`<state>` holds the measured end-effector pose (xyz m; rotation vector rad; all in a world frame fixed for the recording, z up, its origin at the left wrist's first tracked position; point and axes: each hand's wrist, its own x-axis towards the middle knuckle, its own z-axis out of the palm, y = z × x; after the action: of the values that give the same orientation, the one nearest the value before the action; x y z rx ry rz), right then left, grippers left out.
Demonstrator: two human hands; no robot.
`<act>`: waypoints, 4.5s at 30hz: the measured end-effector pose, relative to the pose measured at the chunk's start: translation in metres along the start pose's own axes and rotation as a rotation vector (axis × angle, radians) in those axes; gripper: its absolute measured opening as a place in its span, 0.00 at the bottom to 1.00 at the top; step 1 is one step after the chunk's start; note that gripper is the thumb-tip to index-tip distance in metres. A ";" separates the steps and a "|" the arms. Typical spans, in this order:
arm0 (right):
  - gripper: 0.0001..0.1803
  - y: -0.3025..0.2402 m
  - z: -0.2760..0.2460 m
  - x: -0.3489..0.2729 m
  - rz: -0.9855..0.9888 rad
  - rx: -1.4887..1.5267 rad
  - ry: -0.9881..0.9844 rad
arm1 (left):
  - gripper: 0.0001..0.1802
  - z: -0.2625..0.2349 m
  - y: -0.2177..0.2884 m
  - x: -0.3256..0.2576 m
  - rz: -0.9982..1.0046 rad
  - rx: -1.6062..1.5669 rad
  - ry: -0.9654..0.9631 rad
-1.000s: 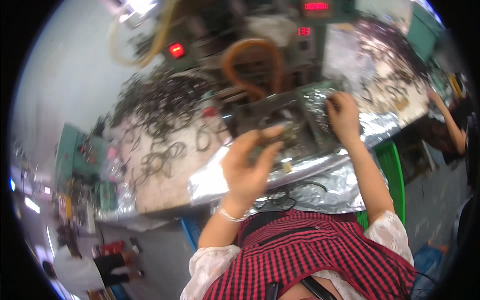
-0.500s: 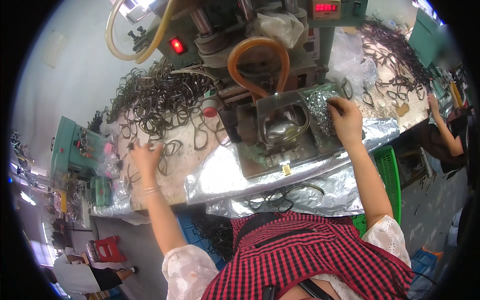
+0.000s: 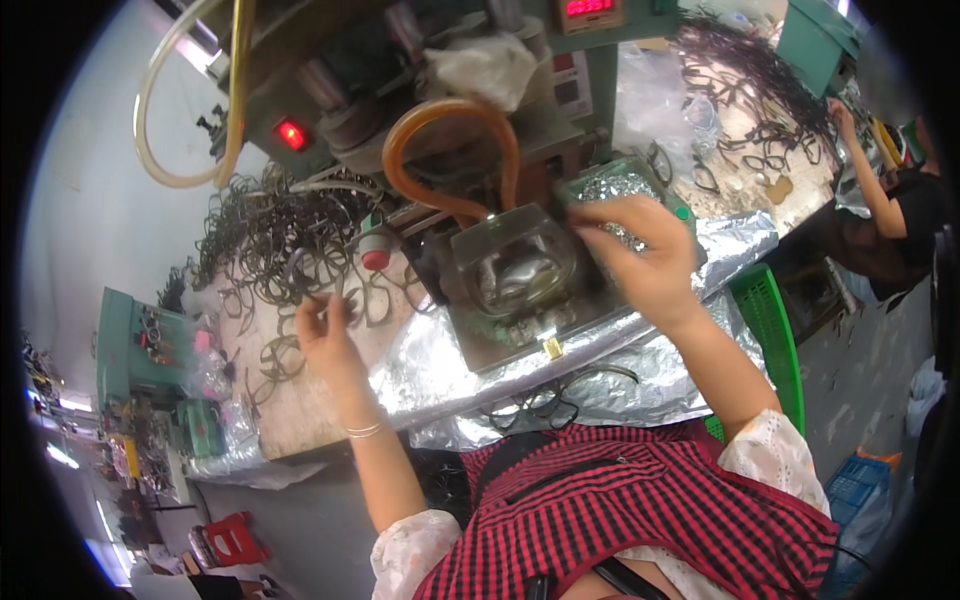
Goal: The person repeatedly picks up spectacle frames and small metal components, places them into a press machine, and removes the assembled units. The person handles the frames and components by hand, moving them between a pile on the table and the machine, then placing finished units into a green basket.
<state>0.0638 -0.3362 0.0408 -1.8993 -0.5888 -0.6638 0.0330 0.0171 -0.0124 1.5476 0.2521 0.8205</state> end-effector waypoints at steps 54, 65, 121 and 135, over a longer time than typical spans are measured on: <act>0.08 0.083 -0.007 -0.027 0.065 -0.572 0.079 | 0.18 -0.157 -0.003 0.035 0.044 0.269 0.481; 0.08 0.095 -0.016 -0.034 0.036 -0.566 0.102 | 0.29 -0.226 -0.164 0.100 -0.382 0.484 0.590; 0.18 0.066 -0.003 -0.038 0.464 0.261 0.101 | 0.44 -0.094 0.001 0.106 -0.512 -0.215 -0.226; 0.13 0.080 -0.044 -0.072 0.480 0.052 0.156 | 0.10 -0.055 0.014 0.113 -0.647 -0.304 -0.241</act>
<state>0.0547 -0.4151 -0.0442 -1.8265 -0.0404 -0.4695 0.0758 0.1252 0.0369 1.1572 0.4025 0.1495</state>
